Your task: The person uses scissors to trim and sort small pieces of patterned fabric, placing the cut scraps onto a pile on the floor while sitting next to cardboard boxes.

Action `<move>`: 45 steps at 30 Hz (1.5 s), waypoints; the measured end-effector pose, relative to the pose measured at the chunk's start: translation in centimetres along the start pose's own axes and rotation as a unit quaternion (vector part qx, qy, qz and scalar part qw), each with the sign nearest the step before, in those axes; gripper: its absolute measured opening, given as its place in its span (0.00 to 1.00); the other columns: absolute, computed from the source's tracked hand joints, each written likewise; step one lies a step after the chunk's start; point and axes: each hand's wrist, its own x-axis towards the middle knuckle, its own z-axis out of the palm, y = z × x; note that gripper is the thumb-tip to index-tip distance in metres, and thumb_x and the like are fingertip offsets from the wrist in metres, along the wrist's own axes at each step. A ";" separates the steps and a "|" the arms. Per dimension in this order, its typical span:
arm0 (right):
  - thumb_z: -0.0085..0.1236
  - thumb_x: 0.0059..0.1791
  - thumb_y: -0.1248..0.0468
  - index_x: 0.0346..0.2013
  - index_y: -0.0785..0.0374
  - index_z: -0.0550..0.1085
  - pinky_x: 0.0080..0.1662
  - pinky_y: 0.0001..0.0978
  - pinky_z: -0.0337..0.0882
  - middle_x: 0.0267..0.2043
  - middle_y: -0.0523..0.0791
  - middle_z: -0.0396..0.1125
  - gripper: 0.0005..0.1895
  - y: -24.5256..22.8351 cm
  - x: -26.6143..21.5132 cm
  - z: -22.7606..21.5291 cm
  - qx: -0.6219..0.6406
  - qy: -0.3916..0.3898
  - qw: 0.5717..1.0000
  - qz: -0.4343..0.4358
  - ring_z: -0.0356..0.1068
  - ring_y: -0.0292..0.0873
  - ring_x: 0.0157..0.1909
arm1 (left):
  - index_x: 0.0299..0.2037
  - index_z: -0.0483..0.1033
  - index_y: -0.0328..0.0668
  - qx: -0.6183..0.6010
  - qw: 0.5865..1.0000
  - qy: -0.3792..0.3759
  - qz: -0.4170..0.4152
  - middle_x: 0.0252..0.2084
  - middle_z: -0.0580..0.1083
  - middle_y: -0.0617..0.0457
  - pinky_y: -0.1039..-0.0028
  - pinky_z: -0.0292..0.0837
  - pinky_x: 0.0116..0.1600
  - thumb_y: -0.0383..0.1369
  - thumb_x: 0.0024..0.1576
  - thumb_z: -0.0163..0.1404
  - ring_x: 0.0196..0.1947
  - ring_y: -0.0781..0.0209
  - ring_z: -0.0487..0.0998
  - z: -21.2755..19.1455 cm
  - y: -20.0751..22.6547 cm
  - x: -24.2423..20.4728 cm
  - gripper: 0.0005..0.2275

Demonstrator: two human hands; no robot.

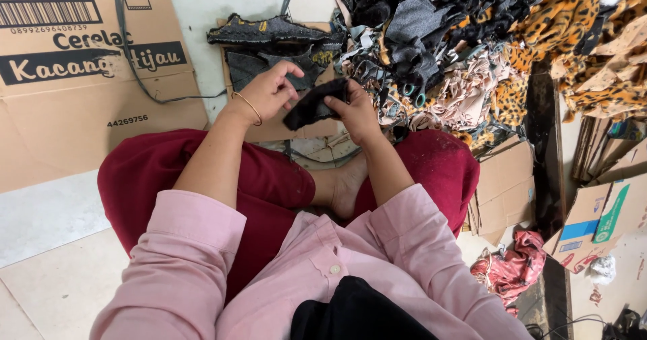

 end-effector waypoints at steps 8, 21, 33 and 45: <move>0.66 0.49 0.53 0.39 0.63 0.75 0.31 0.38 0.83 0.29 0.49 0.74 0.16 -3.0 -1.8 3.8 0.144 0.024 0.988 0.058 0.79 0.44 0.29 | 0.57 0.72 0.52 0.087 0.994 0.005 0.064 0.49 0.77 0.48 0.57 0.73 0.54 0.45 0.40 0.72 0.50 0.45 0.76 0.9 0.9 0.2 0.34; 0.66 0.48 0.71 0.58 0.56 0.66 0.36 0.26 0.82 0.37 0.40 0.70 0.27 -0.2 -0.4 0.5 0.160 0.065 0.985 0.027 0.75 0.37 0.34 | 0.46 0.76 0.52 -0.010 1.000 0.014 0.001 0.24 0.72 0.55 0.72 0.74 0.33 0.37 0.54 0.56 0.28 0.61 0.77 0.5 -2.4 1.3 0.11; 0.61 0.47 0.75 0.61 0.54 0.63 0.37 0.34 0.80 0.39 0.46 0.72 0.30 4.5 -0.1 3.4 0.274 0.034 0.959 0.062 0.76 0.43 0.36 | 0.41 0.77 0.46 -0.174 0.984 0.022 0.012 0.32 0.75 0.62 0.82 0.67 0.42 0.27 0.48 0.54 0.35 0.71 0.73 0.1 -0.1 -0.8 0.10; 0.62 0.49 0.69 0.33 0.56 0.75 0.45 0.27 0.73 0.36 0.41 0.70 0.05 0.7 -0.3 7.6 0.010 0.070 0.958 -0.277 0.69 0.36 0.40 | 0.26 0.70 0.53 0.074 0.932 0.353 0.041 0.29 0.73 0.64 0.77 0.69 0.41 0.17 0.54 0.59 0.31 0.71 0.70 -3.0 -0.3 -5.0 0.15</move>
